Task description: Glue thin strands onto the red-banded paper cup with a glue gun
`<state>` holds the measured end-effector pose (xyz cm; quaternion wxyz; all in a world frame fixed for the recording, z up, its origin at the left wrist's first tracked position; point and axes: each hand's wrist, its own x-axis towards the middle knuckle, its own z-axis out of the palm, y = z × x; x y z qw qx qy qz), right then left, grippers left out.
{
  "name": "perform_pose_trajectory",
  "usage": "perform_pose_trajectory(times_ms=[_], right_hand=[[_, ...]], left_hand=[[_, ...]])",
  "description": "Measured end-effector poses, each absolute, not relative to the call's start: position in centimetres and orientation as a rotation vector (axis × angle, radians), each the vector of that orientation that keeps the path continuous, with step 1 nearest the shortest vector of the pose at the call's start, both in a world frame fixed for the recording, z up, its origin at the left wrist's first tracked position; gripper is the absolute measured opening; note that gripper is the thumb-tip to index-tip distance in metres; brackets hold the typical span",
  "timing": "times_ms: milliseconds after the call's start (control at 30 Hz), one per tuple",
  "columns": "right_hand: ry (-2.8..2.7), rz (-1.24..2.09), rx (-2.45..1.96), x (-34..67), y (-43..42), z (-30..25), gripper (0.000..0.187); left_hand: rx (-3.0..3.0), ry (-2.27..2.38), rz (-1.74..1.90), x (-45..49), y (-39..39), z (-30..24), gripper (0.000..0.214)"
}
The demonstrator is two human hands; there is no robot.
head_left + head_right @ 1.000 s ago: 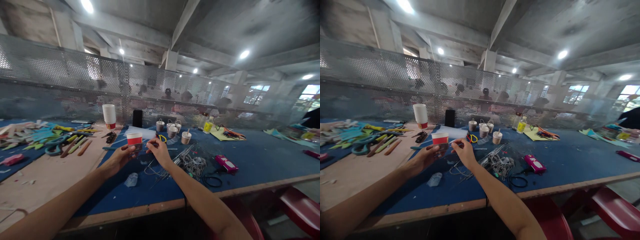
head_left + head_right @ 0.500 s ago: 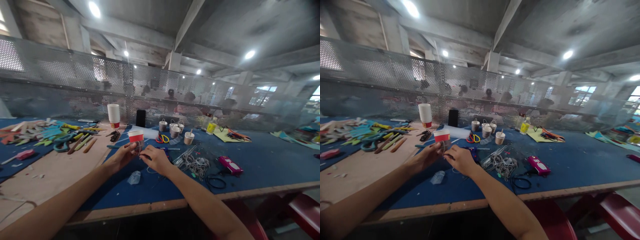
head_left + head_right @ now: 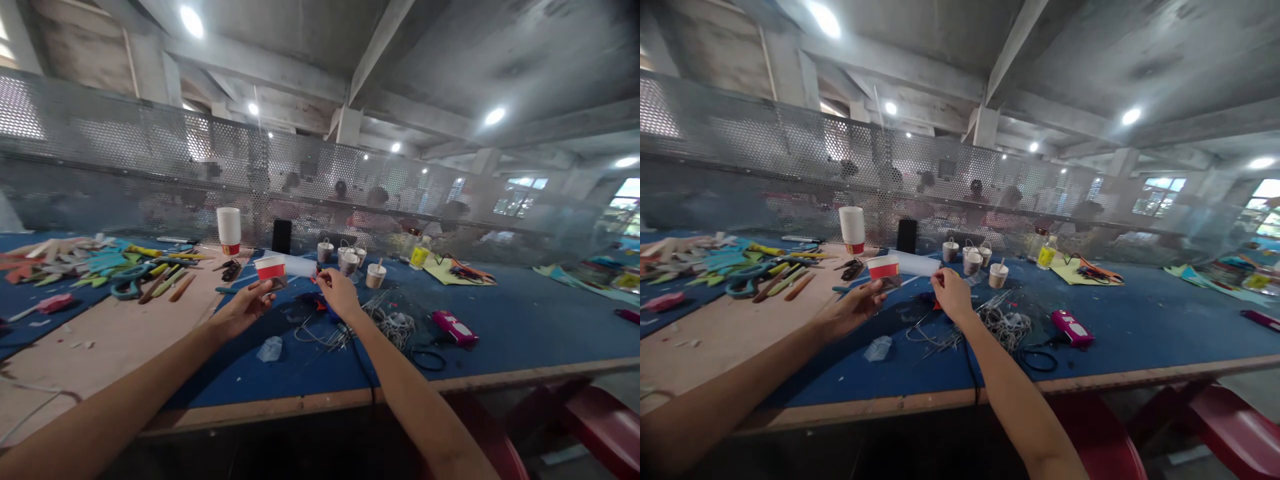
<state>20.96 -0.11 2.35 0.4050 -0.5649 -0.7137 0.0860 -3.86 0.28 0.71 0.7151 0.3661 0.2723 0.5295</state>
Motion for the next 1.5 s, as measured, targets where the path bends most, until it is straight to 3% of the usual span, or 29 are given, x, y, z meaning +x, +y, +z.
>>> perform_pose_trajectory(times_ms=[100, 233, 433, 667, 933, 1033, 1167, 1233, 1500], right_hand=[[-1.744, 0.716, -1.186, 19.7, 0.3, 1.4, 0.022], [-1.606, 1.026, -0.954, 16.7, 0.4, -0.3, 0.038], [-1.567, 1.000, -0.879, 15.5, -0.1, -0.5, 0.029], [-1.630, 1.152, -0.959, 15.6, -0.3, -0.5, 0.036], [-1.744, 1.177, -0.997, 15.8, -0.7, -0.4, 0.023], [-1.858, 1.054, -1.077, 17.3, -1.0, 0.5, 0.021], [-2.019, 0.332, -1.629, 20.5, -1.2, 2.1, 0.020], [-2.102, 0.146, -1.885, 21.7, -1.2, 2.7, 0.026], [-2.136, 0.104, -2.102, 23.1, -1.1, 2.7, 0.046]], left_hand=[[0.877, 0.621, 1.184, -3.8, 0.3, 0.5, 0.017], [0.928, 0.612, 1.193, -3.8, 0.1, 0.3, 0.022], [0.927, 0.567, 1.204, -3.6, 0.0, 0.5, 0.032], [0.922, 0.539, 1.193, -3.2, -0.3, 0.7, 0.046], [0.932, 0.508, 1.193, -3.3, -0.3, 0.5, 0.040], [0.893, 0.516, 1.197, -3.3, -0.3, 0.6, 0.037], [0.855, 0.529, 1.200, -3.3, -0.2, 0.8, 0.026], [0.843, 0.528, 1.205, -3.3, -0.2, 0.8, 0.022], [0.840, 0.509, 1.223, -3.5, 0.1, 0.7, 0.025]])
